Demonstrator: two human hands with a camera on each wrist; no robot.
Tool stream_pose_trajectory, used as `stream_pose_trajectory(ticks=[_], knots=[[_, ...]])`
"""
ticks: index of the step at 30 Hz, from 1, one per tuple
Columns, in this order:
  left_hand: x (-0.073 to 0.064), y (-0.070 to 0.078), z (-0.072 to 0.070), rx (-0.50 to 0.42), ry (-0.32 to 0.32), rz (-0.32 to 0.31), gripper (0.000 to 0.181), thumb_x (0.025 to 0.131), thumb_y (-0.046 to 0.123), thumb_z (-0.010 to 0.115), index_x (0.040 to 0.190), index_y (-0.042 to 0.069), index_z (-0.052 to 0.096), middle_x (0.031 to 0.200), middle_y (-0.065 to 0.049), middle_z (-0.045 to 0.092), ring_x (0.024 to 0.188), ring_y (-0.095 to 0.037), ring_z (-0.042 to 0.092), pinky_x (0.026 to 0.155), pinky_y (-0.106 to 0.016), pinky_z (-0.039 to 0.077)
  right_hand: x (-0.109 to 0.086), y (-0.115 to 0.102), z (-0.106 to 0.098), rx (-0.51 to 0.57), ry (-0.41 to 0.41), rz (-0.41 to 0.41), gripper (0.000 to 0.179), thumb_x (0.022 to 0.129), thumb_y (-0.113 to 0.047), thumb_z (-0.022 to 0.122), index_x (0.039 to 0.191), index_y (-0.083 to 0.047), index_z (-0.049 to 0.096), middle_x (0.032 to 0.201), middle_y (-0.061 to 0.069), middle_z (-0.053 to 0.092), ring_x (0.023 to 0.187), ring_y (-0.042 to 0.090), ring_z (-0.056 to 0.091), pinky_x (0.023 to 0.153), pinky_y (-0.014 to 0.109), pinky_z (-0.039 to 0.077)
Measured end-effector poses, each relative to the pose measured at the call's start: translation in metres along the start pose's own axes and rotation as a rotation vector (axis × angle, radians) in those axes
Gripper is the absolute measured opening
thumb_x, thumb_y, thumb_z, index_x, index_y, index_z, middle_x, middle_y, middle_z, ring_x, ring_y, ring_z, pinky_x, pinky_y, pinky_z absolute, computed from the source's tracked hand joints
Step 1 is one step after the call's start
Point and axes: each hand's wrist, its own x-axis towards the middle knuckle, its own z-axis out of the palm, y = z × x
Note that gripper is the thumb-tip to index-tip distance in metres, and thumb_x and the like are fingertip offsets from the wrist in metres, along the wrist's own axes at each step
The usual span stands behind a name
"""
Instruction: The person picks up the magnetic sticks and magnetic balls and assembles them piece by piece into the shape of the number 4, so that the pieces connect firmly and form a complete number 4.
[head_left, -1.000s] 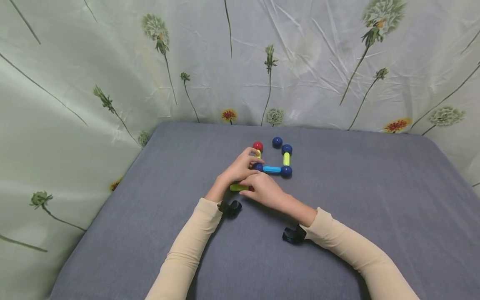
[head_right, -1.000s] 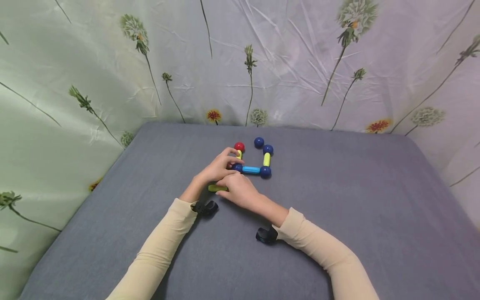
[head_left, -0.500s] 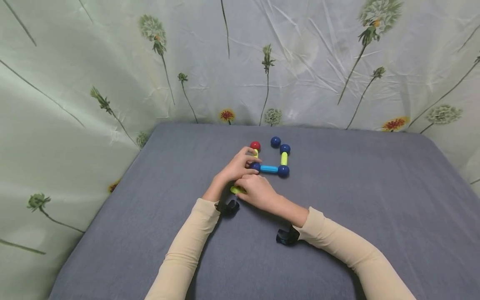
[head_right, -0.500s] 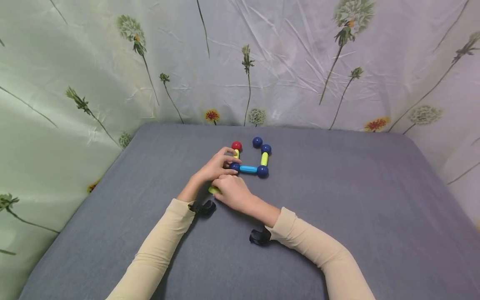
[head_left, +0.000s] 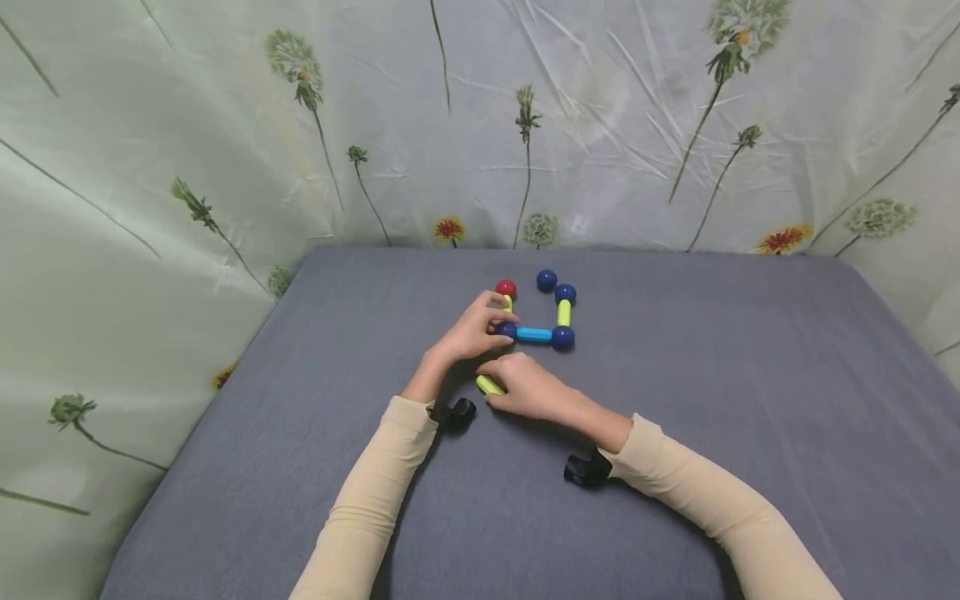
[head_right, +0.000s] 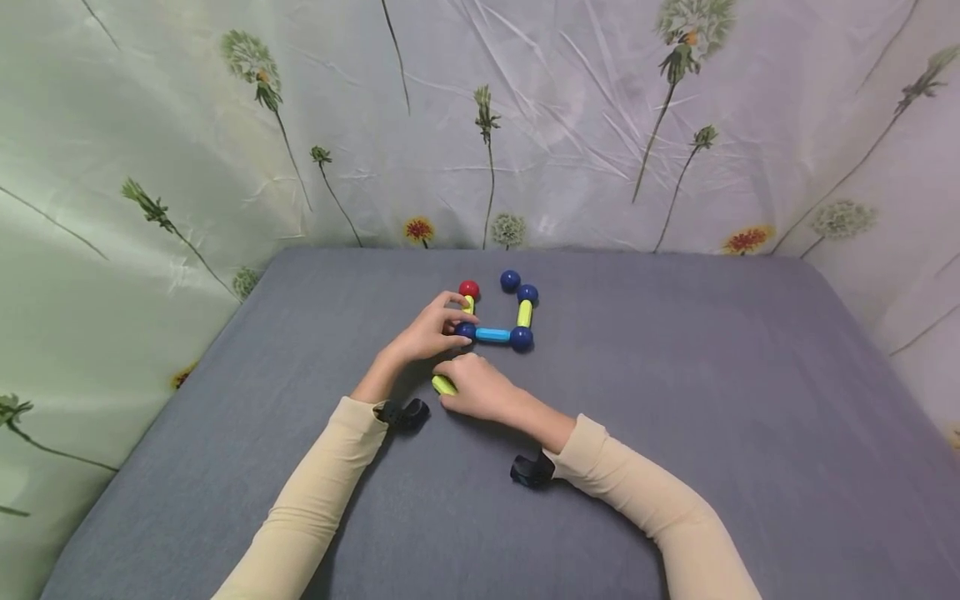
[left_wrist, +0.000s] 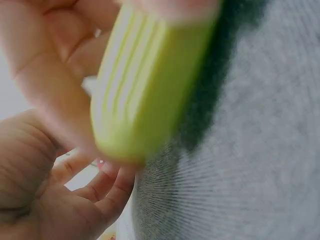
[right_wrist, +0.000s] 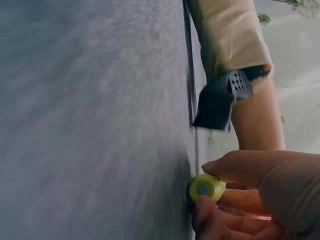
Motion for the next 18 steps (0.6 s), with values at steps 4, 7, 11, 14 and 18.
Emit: stream_pose_trajectory(ticks=[4, 7, 11, 14, 18], knots=[[0.001, 0.000, 0.000, 0.002, 0.006, 0.000, 0.030, 0.086, 0.010, 0.067, 0.115, 0.004, 0.066, 0.132, -0.012, 0.041, 0.100, -0.024, 0.056, 0.087, -0.035, 0.049, -0.013, 0.012, -0.008, 0.108, 0.000, 0.067, 0.031, 0.081, -0.013, 0.070, 0.109, -0.001, 0.065, 0.068, 0.000, 0.058, 0.057, 0.002, 0.043, 0.054, 0.015, 0.035], [0.002, -0.001, -0.001, 0.004, 0.013, -0.001, 0.030, 0.086, 0.011, 0.067, 0.115, 0.005, 0.066, 0.132, -0.012, 0.041, 0.100, -0.023, 0.055, 0.086, -0.035, 0.049, -0.023, 0.022, -0.012, 0.201, 0.003, 0.136, 0.035, 0.082, -0.014, 0.070, 0.112, 0.001, 0.063, 0.065, 0.000, 0.057, 0.053, 0.002, 0.044, 0.052, 0.016, 0.037], [0.003, -0.001, -0.001, -0.002, 0.020, -0.003, 0.030, 0.086, 0.012, 0.067, 0.115, 0.005, 0.067, 0.132, -0.011, 0.041, 0.098, -0.022, 0.055, 0.085, -0.033, 0.048, -0.032, 0.032, -0.016, 0.302, 0.013, 0.211, 0.036, 0.082, -0.014, 0.070, 0.113, 0.004, 0.062, 0.064, 0.002, 0.058, 0.050, 0.003, 0.048, 0.049, 0.017, 0.039], [0.003, -0.002, -0.001, -0.006, 0.014, -0.008, 0.030, 0.086, 0.012, 0.067, 0.115, 0.005, 0.066, 0.132, -0.011, 0.041, 0.097, -0.022, 0.055, 0.084, -0.032, 0.048, -0.038, 0.037, -0.018, 0.353, 0.018, 0.247, 0.035, 0.082, -0.014, 0.069, 0.112, 0.005, 0.062, 0.064, 0.004, 0.059, 0.049, 0.005, 0.050, 0.048, 0.018, 0.041], [0.004, -0.001, 0.001, -0.011, 0.005, -0.017, 0.030, 0.086, 0.012, 0.067, 0.115, 0.005, 0.066, 0.132, -0.010, 0.041, 0.097, -0.021, 0.054, 0.083, -0.031, 0.047, -0.044, 0.043, -0.021, 0.425, 0.019, 0.294, 0.035, 0.083, -0.014, 0.069, 0.111, 0.005, 0.060, 0.067, 0.006, 0.061, 0.051, 0.006, 0.054, 0.049, 0.020, 0.044]])
